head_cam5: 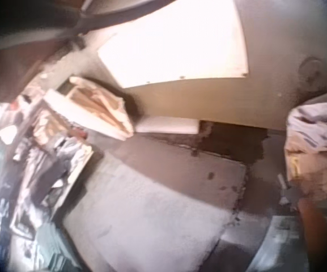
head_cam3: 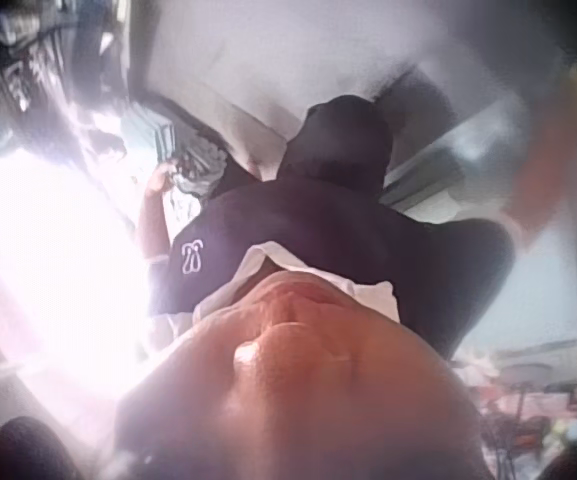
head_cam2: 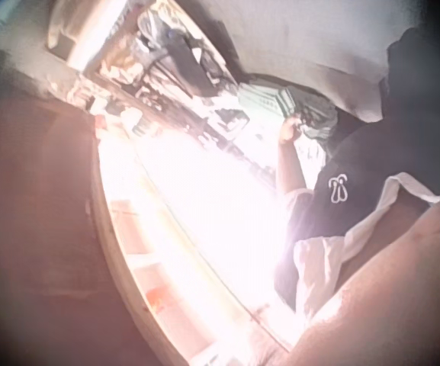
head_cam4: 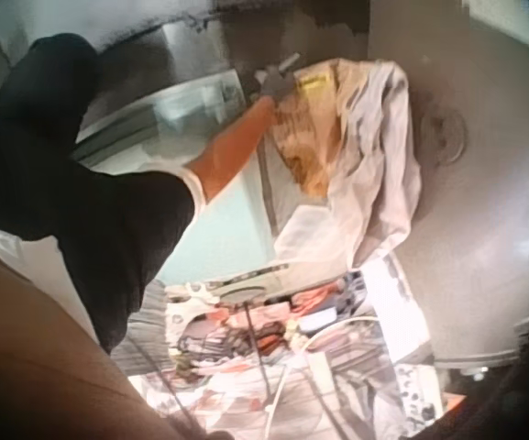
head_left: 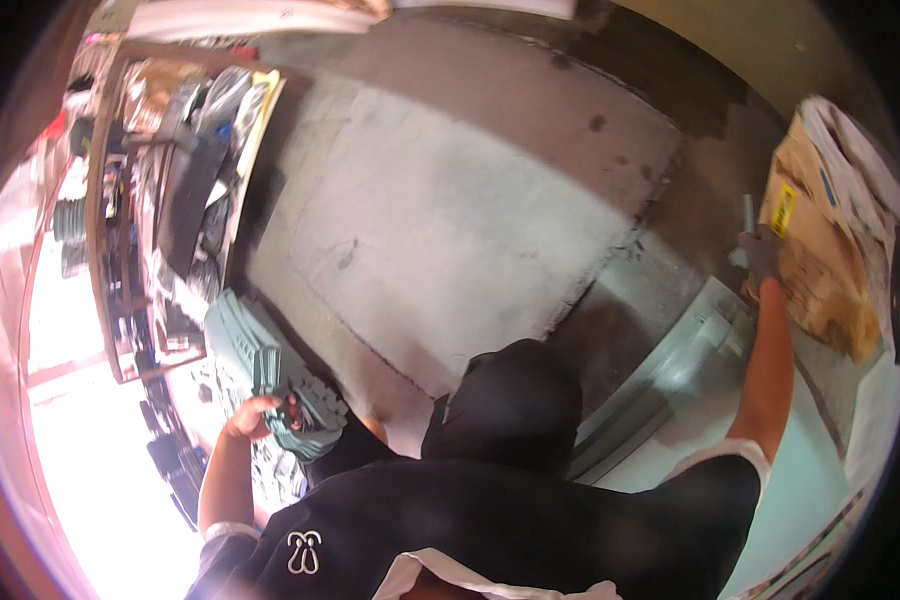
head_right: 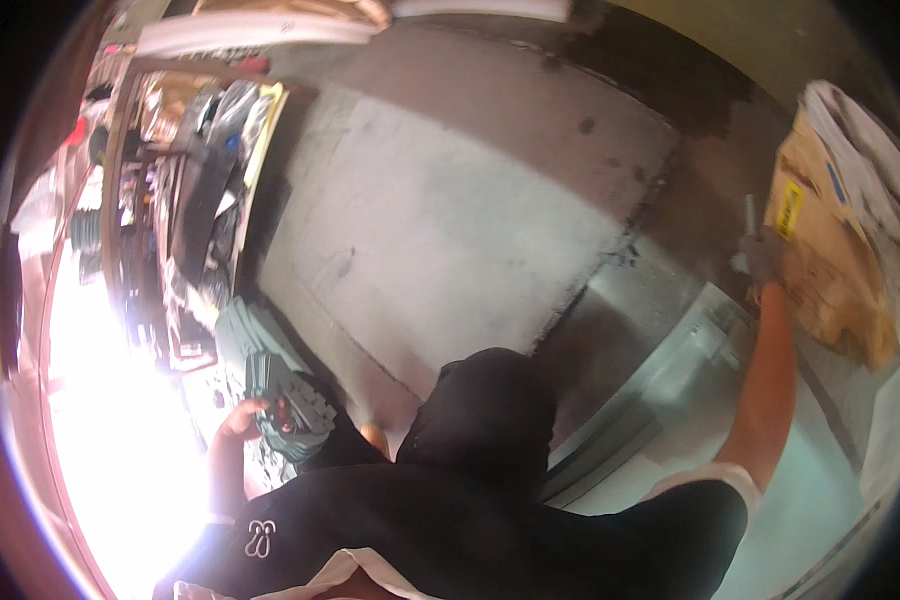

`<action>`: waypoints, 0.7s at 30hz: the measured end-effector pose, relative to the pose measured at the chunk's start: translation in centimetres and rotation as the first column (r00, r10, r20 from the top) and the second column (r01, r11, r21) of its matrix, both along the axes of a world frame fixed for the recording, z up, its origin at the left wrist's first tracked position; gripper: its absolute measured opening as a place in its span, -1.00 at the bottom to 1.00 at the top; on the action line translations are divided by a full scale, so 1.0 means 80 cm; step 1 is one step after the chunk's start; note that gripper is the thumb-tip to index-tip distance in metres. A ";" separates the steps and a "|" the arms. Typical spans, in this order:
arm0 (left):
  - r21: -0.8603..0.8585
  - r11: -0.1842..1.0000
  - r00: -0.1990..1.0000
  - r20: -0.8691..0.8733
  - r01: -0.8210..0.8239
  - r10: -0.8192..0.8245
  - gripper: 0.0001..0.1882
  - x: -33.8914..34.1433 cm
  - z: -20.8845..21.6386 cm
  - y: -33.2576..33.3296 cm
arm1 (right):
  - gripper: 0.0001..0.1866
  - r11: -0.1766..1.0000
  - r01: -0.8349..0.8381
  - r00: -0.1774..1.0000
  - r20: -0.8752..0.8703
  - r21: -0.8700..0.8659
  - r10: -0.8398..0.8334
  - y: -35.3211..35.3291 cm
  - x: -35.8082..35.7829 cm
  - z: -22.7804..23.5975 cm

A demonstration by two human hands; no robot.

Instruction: The person repeatedly picks up light-blue foam cutouts from a workbench, aligns them into neat stacks, and places the stacks on the floor. The person also uses a green spray bottle to mist the workbench surface and wipes it with a cloth between handling the cutouts.

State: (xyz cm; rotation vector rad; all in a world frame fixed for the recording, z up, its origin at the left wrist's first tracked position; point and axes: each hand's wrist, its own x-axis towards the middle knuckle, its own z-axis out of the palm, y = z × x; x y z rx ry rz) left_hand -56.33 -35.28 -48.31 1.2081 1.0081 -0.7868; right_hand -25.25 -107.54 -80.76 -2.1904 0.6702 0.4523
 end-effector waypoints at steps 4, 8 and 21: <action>-0.163 0.982 0.989 0.097 -0.098 0.115 -0.64 0.001 0.005 0.005 | -0.88 0.974 -0.204 0.765 0.605 -0.101 0.222 0.108 -0.026 0.117; -0.263 0.957 0.972 0.158 -0.126 0.171 -0.65 -0.005 -0.006 0.026 | -0.85 0.655 -0.629 0.746 0.561 0.418 0.359 0.275 -0.136 0.205; -0.655 0.665 0.763 0.206 -0.357 0.613 -0.69 -0.063 -0.147 0.115 | -0.68 0.393 -0.851 0.206 0.469 -0.347 0.859 0.487 -0.248 0.374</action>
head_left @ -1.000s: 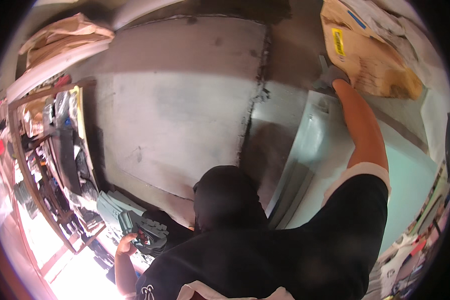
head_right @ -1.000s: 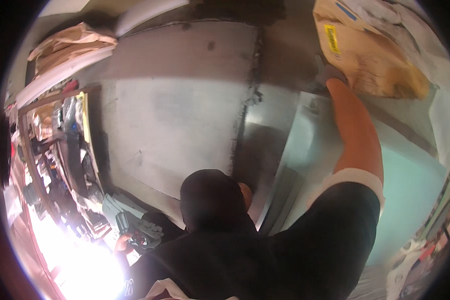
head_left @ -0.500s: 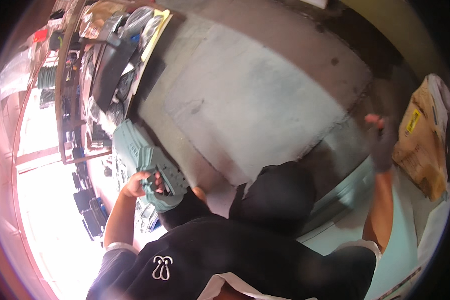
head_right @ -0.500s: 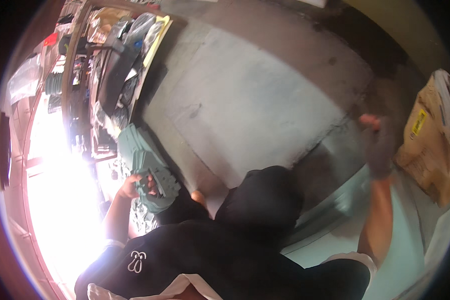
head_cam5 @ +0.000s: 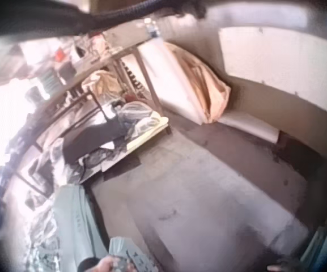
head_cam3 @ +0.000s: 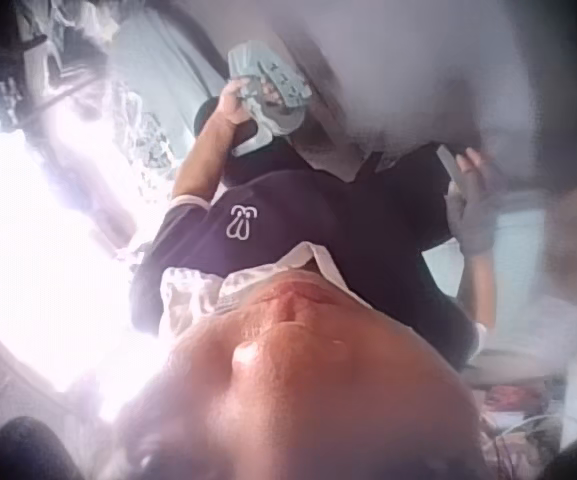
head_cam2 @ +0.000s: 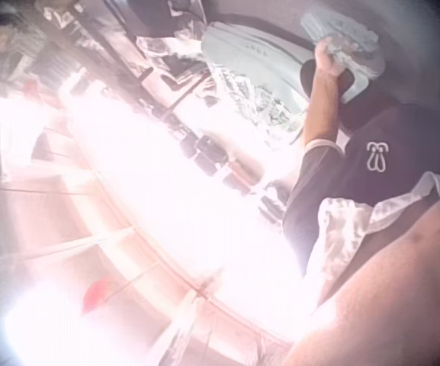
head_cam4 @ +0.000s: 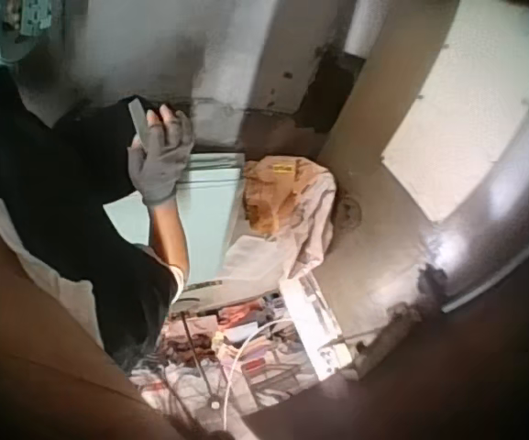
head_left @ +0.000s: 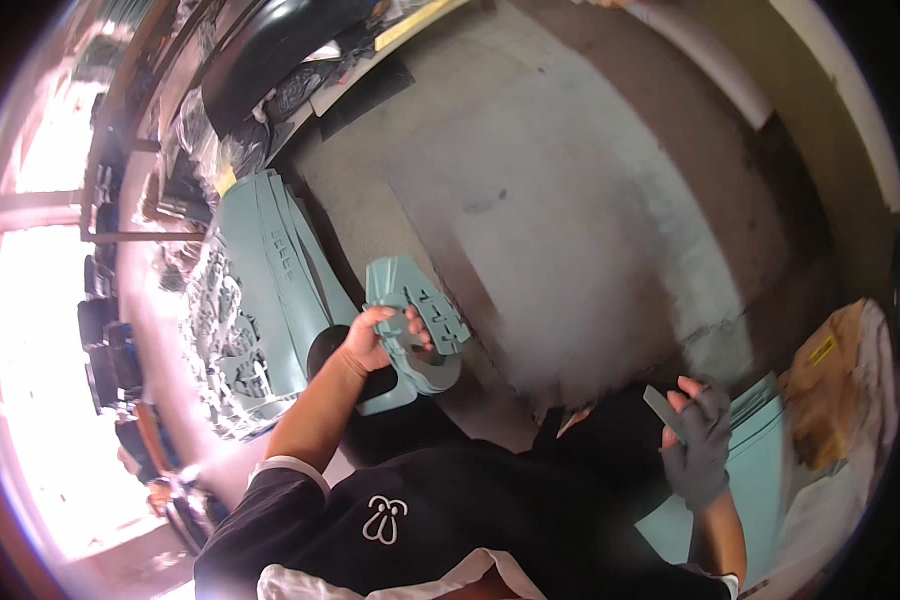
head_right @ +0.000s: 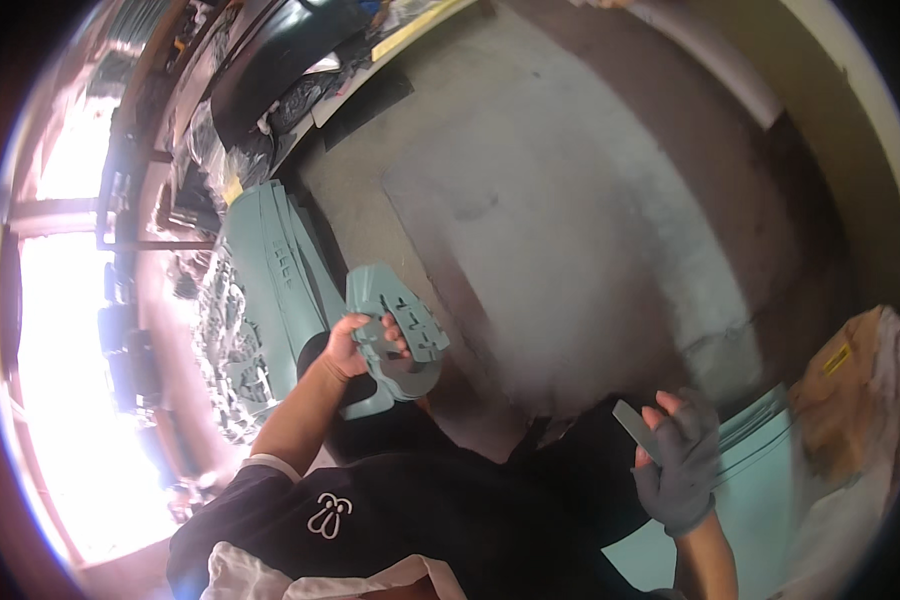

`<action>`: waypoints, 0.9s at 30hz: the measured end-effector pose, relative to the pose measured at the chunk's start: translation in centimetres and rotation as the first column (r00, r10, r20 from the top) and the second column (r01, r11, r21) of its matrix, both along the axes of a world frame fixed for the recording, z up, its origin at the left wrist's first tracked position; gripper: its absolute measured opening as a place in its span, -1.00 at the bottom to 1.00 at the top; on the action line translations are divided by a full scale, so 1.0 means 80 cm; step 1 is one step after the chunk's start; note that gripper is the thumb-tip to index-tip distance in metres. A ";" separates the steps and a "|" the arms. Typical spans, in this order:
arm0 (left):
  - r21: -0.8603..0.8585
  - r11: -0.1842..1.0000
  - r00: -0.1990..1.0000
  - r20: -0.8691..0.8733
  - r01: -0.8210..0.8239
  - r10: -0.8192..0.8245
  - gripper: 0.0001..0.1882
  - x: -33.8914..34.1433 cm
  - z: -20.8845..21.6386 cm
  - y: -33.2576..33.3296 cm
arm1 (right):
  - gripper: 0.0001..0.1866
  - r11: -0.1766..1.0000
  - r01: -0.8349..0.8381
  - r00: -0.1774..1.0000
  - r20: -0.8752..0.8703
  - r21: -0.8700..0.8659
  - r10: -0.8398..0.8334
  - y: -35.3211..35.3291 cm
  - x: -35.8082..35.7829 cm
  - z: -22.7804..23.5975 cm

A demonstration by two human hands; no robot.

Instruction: The person repeatedly picks up light-blue foam cutouts from a workbench, aligns them into neat stacks, and places the stacks on the floor. The person also uses a green spray bottle to mist the workbench surface and wipes it with a cloth between handling the cutouts.

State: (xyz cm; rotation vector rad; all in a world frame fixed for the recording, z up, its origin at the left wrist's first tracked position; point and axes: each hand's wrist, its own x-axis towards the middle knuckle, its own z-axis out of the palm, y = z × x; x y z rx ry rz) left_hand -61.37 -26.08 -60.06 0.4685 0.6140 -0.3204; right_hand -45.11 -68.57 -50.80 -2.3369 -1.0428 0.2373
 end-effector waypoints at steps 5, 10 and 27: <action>0.012 0.999 0.999 0.009 -0.036 0.036 -0.78 -0.021 -0.039 0.040 | -0.69 0.981 -0.026 0.998 -0.058 -0.190 0.015 0.045 -0.008 0.001; -0.085 0.995 0.998 -0.046 -0.055 0.051 -0.82 -0.021 -0.043 0.062 | -0.73 0.919 0.158 0.960 -0.160 -0.362 -0.229 0.073 0.010 -0.003; 0.939 0.343 0.858 -0.190 0.018 0.477 -0.44 -0.127 0.344 0.154 | -0.39 0.951 -0.068 0.793 -0.594 -0.302 -0.132 0.506 -0.119 0.229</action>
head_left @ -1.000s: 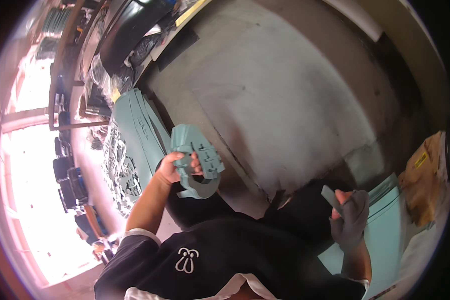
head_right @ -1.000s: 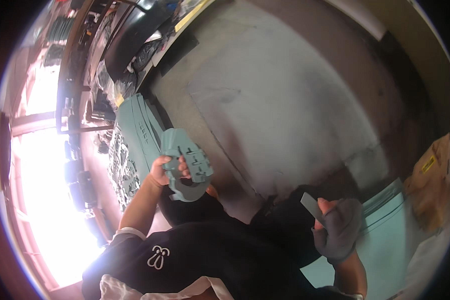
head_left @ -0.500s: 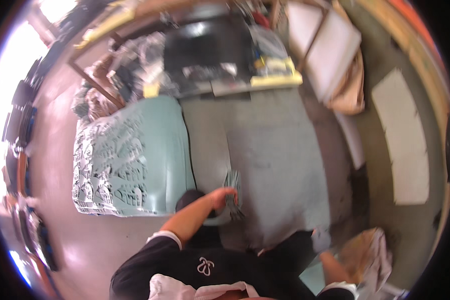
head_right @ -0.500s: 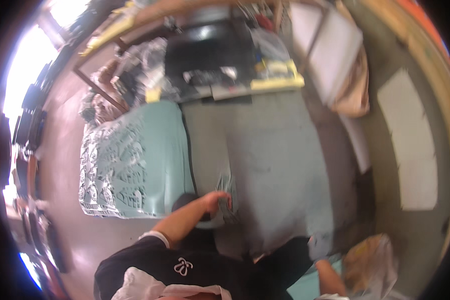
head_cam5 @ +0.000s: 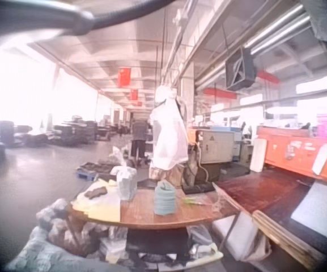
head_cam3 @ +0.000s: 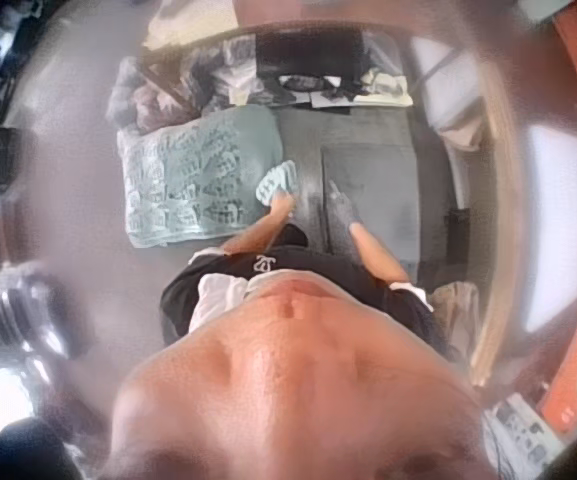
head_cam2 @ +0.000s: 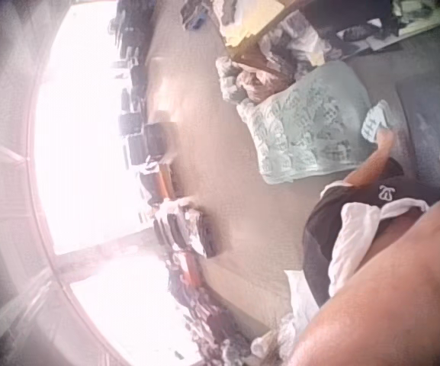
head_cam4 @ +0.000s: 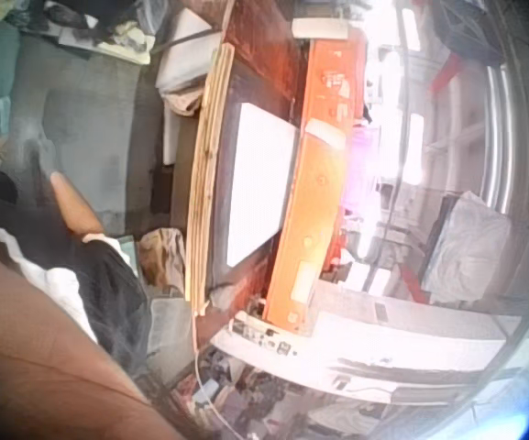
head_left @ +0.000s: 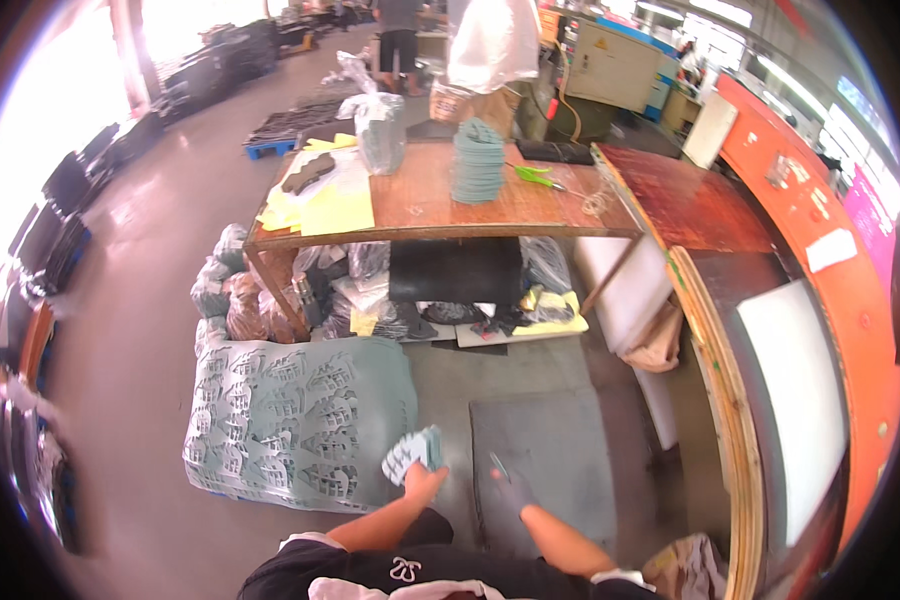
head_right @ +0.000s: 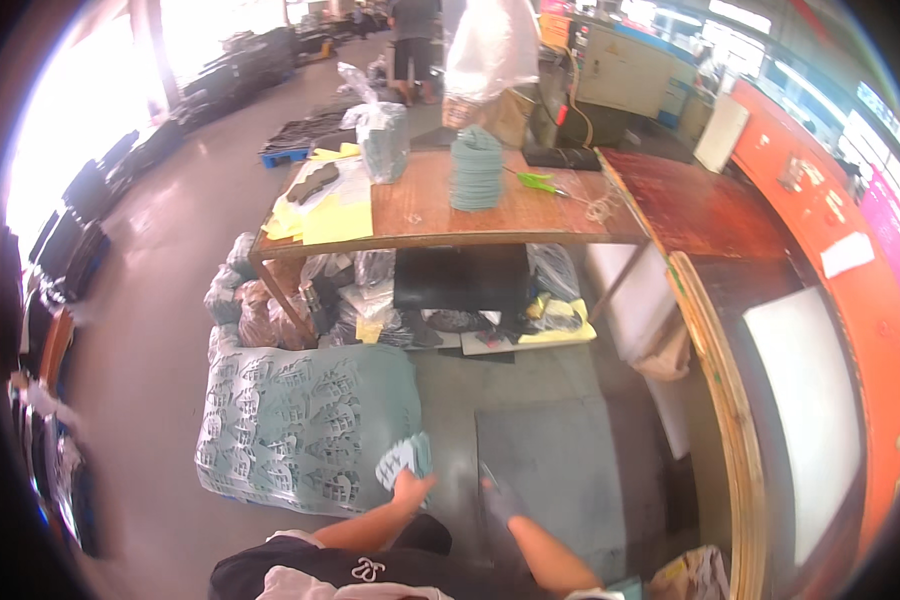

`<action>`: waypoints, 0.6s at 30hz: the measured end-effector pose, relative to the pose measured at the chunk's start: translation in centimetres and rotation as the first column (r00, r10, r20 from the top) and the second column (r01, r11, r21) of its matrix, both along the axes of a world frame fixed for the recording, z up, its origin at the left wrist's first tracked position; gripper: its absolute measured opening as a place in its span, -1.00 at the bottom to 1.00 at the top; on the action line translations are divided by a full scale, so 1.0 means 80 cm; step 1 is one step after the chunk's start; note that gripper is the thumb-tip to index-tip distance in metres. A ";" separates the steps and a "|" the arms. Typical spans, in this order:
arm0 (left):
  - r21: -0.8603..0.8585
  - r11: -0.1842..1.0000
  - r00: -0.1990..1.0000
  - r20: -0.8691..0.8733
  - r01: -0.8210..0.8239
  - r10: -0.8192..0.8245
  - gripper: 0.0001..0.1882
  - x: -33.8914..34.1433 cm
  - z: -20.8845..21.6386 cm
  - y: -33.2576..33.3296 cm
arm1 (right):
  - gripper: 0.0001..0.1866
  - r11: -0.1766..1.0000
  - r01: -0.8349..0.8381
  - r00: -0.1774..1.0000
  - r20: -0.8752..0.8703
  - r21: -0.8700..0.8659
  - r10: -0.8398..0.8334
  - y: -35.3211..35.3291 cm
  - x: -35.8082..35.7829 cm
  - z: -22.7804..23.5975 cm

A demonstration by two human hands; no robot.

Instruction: The person repeatedly picks up light-blue foam cutouts from a workbench, aligns them into neat stacks, and places the stacks on the floor. The person also uses a green spray bottle to mist the workbench surface and wipes it with a cloth between handling the cutouts.

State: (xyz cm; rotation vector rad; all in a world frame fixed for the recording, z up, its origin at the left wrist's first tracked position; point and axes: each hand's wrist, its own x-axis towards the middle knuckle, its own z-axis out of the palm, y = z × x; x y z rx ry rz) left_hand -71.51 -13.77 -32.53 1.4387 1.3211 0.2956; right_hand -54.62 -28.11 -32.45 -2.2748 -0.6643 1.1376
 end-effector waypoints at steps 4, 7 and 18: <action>0.227 0.953 0.959 0.157 0.199 -0.238 -0.46 0.007 0.059 0.067 | -0.56 0.897 0.183 0.968 -0.232 0.403 -0.093 0.061 -0.032 0.110; -0.485 0.868 0.918 0.383 0.104 0.104 -0.63 -0.003 0.073 0.096 | -0.62 0.864 0.412 0.826 -0.519 0.288 -0.221 0.045 -0.019 0.164; -0.897 0.374 0.782 0.052 -0.237 0.621 -0.88 -0.129 0.070 0.042 | -0.57 0.150 0.817 0.481 -0.802 0.557 0.355 -0.034 0.156 0.383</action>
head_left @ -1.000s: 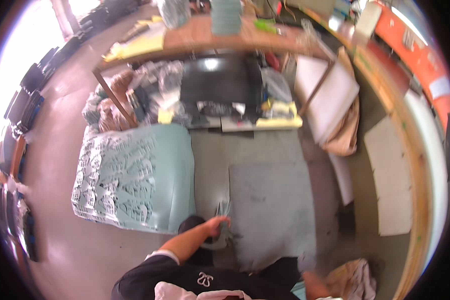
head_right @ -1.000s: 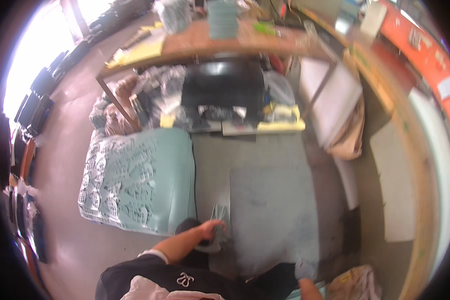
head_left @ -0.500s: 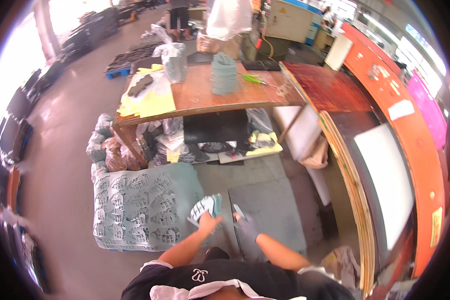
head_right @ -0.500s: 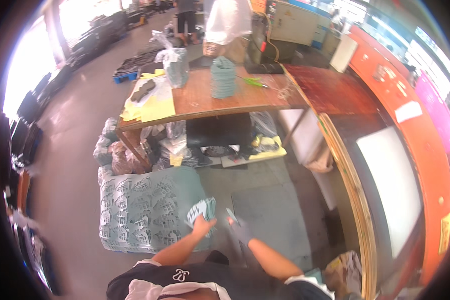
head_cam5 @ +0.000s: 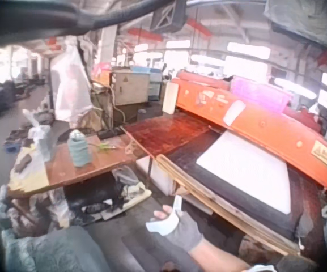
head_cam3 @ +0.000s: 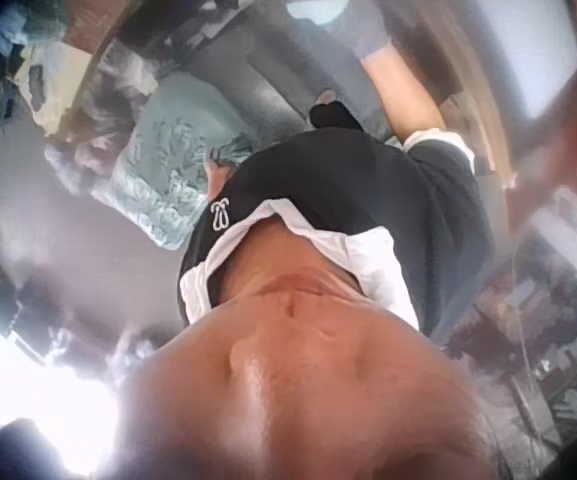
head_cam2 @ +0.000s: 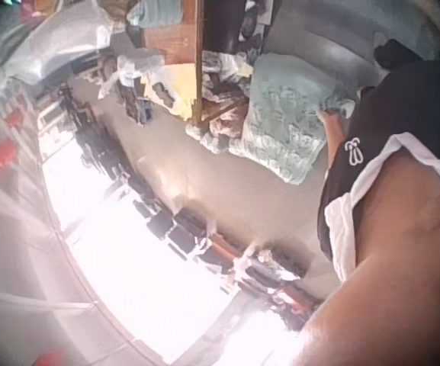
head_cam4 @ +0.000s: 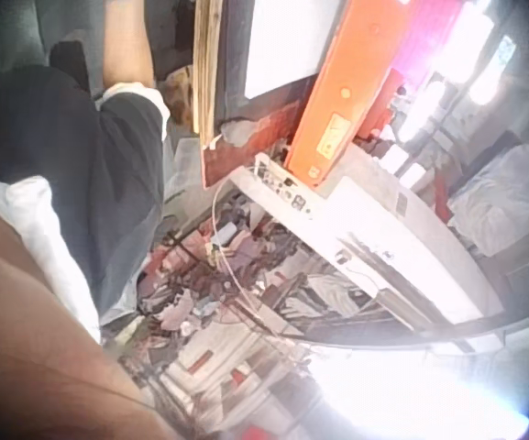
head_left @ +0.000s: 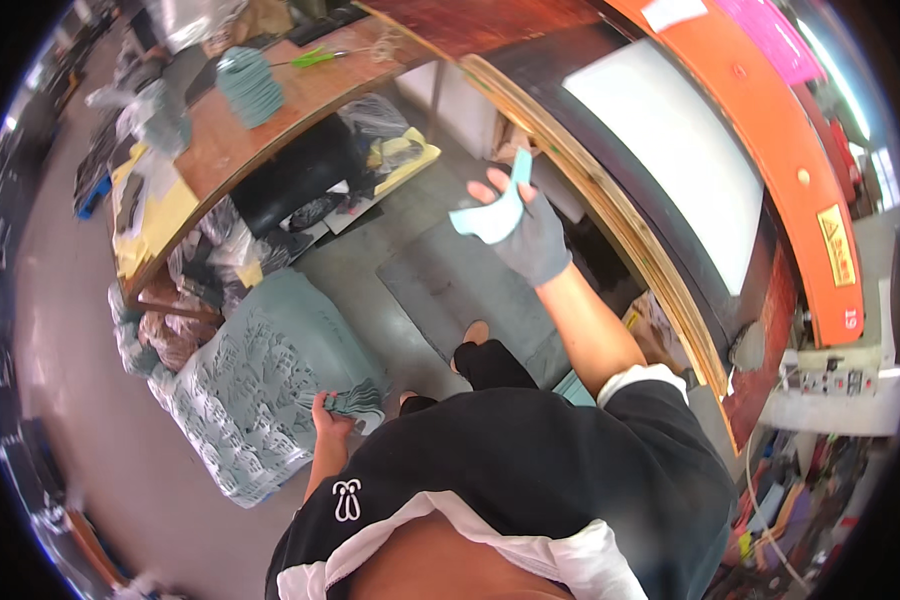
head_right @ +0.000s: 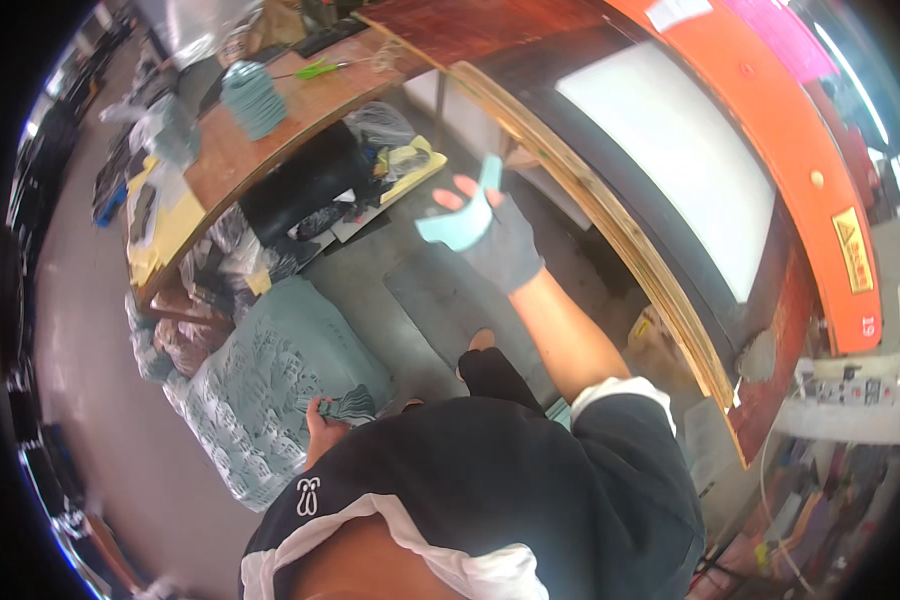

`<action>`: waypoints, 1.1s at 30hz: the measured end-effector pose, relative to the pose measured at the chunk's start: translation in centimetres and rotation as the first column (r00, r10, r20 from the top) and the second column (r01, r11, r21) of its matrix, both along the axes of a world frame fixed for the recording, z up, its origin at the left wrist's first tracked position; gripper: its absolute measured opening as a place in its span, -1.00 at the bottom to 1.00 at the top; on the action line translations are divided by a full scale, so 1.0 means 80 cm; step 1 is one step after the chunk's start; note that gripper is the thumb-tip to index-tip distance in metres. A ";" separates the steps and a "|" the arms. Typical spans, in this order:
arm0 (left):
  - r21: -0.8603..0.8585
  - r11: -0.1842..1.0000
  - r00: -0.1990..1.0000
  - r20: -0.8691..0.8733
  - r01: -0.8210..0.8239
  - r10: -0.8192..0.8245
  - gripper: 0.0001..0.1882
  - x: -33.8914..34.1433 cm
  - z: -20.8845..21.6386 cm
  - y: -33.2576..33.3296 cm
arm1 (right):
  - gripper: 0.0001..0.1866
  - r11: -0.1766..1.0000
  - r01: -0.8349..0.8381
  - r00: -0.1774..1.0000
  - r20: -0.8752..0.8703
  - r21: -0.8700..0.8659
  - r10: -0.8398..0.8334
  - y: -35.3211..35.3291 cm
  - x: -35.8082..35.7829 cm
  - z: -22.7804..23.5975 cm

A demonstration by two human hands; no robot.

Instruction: The person repeatedly picks up light-blue foam cutouts from a workbench, aligns them into neat stacks, and places the stacks on the floor. The person also uses a green spray bottle to mist the workbench surface and wipes it with a cloth between handling the cutouts.

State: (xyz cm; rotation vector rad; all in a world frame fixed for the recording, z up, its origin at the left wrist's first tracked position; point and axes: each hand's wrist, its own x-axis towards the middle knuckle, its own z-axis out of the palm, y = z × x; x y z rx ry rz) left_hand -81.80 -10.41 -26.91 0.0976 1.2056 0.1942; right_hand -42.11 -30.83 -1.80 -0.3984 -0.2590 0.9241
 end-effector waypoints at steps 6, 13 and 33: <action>0.099 0.995 1.000 0.019 0.001 -0.003 -0.87 0.083 0.076 0.018 | -0.58 0.966 -0.003 0.995 0.095 0.259 -0.023 -0.003 0.065 0.072; 0.314 0.946 0.951 0.309 -0.075 -0.027 -0.86 0.236 0.178 0.024 | -0.52 0.975 -0.032 0.998 0.061 0.222 0.019 -0.026 0.156 0.116; 0.352 0.934 0.730 0.651 -0.051 -0.206 -0.64 0.464 0.232 0.199 | -0.67 0.797 0.351 0.931 0.274 -0.492 -0.241 0.055 0.475 0.050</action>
